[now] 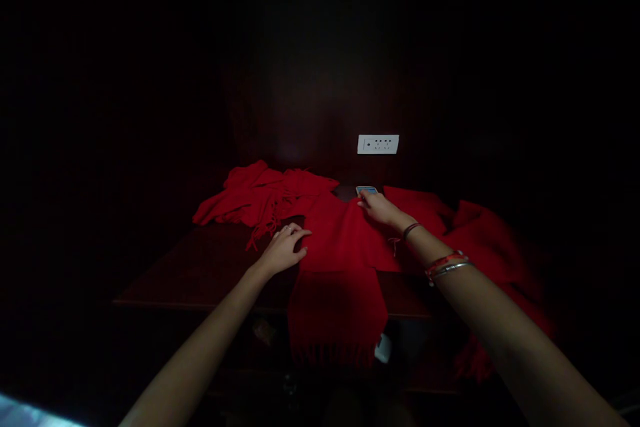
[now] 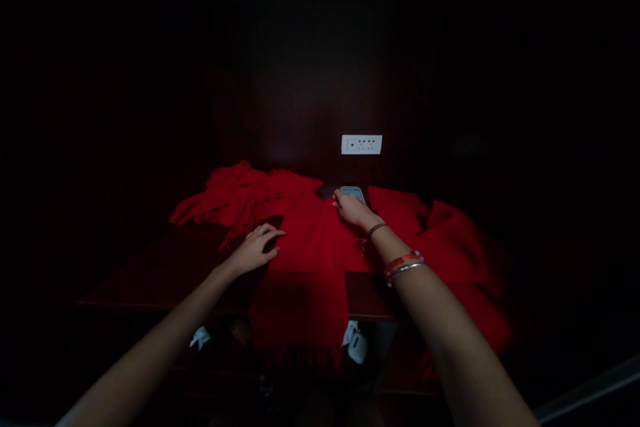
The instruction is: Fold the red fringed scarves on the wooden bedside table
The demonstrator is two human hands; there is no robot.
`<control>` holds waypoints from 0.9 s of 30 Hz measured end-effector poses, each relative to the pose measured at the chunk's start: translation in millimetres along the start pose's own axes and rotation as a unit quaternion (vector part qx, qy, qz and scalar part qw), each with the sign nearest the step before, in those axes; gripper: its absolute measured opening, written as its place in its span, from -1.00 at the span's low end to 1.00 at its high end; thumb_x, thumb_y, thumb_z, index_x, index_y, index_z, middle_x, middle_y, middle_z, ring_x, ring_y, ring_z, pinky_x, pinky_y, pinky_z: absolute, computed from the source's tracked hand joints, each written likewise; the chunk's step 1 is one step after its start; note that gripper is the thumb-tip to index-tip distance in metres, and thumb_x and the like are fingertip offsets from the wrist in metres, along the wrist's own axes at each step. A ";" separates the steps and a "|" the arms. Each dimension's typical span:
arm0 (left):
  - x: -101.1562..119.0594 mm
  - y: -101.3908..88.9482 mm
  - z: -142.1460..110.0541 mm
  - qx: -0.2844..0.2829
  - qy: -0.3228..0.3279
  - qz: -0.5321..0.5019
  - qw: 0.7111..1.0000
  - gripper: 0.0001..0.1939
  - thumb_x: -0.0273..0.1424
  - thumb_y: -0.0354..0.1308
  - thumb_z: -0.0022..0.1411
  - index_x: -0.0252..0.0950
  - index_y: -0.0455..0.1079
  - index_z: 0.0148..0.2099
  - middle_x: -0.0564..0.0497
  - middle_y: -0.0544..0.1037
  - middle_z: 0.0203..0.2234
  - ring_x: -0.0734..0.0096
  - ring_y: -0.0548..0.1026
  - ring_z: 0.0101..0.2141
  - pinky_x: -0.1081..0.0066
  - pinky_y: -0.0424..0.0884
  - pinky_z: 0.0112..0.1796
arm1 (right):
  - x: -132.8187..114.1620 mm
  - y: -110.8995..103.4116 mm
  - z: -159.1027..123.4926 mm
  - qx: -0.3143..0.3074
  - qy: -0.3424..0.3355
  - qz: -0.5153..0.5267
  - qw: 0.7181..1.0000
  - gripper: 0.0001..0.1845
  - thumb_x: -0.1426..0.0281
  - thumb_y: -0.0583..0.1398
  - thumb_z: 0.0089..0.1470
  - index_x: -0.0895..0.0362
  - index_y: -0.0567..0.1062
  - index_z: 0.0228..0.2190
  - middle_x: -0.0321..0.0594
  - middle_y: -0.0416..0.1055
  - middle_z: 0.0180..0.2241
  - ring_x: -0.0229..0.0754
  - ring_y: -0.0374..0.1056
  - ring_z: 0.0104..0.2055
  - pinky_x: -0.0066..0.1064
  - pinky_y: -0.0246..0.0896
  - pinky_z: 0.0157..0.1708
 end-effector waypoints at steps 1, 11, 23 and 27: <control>-1.2 0.3 -0.8 -0.002 0.004 0.002 1.000 -0.62 -0.39 -0.03 0.01 -0.17 0.20 -0.05 0.01 0.24 -0.18 0.33 0.22 -0.15 0.32 0.16 -0.15 | -0.5 1.8 1.9 -0.007 0.001 -0.004 1.000 -0.73 0.39 -0.07 0.04 0.23 0.24 -0.22 -0.03 0.35 -0.30 -0.16 0.27 -0.28 -0.46 0.07 -0.34; -6.3 4.0 8.5 -0.004 -0.073 -0.031 0.997 -0.68 -0.20 -0.03 0.04 -0.27 0.29 -0.20 0.01 0.34 -0.39 0.38 0.33 -0.33 0.40 0.23 -0.27 | 2.7 37.1 -20.2 -0.050 -0.009 -0.001 0.999 -0.77 0.39 0.06 -0.05 0.23 0.29 -0.29 -0.03 0.31 -0.25 -0.17 0.22 -0.22 -0.45 0.04 -0.26; -13.6 -1.5 11.3 -0.080 -0.206 -0.106 0.969 -0.56 -0.56 -0.09 0.05 -0.37 0.13 0.03 -0.03 0.44 -0.40 0.44 0.39 -0.36 0.52 0.26 -0.32 | -1.2 29.8 -18.3 -0.072 0.003 0.017 0.997 -0.76 0.40 0.14 -0.13 0.25 0.37 -0.34 -0.09 0.36 -0.35 -0.19 0.26 -0.32 -0.48 0.08 -0.36; -3.3 -4.9 1.2 -0.070 -0.129 -0.008 0.989 -0.59 -0.34 -0.07 0.10 -0.30 0.16 0.02 -0.13 0.28 -0.11 0.27 0.24 -0.11 0.35 0.16 -0.14 | 7.3 17.5 -13.3 -0.032 -0.004 0.073 0.997 -0.60 0.28 0.08 -0.07 0.22 0.29 -0.17 -0.08 0.32 -0.20 -0.18 0.24 -0.19 -0.46 0.09 -0.25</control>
Point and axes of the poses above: each hand's wrist, its own z-axis towards the middle knuckle, its own y-axis out of the palm, x = y × z, the point moved 4 cm from there along z, towards the middle knuckle
